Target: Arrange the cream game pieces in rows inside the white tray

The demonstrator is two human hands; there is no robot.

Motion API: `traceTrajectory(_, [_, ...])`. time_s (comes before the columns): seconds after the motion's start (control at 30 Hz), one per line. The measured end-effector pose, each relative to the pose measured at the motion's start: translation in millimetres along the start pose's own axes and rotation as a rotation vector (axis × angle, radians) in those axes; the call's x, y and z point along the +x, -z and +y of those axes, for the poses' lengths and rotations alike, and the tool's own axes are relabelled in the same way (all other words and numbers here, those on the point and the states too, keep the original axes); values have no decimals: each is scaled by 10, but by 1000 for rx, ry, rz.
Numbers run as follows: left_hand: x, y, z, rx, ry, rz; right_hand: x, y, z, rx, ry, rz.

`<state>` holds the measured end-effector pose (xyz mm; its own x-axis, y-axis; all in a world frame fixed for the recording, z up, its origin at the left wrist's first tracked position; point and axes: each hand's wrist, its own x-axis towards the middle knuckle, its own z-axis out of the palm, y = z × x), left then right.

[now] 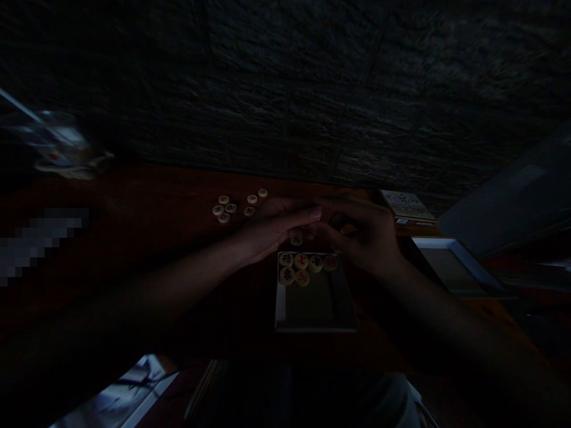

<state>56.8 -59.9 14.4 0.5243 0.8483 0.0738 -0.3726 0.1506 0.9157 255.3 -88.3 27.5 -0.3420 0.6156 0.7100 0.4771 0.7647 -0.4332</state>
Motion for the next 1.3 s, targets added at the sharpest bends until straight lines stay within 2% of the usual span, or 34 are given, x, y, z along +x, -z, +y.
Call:
traceTrajectory(0.6, [2, -3, 1, 8, 10, -25, 4, -4, -5, 20, 10, 3])
traceTrajectory(1.0, [0, 3, -9, 17, 5, 2, 9, -8, 0, 19, 22, 14])
traceTrajectory(1.3, [3, 17, -10, 24, -6, -41, -5, -4, -6, 5, 12, 12])
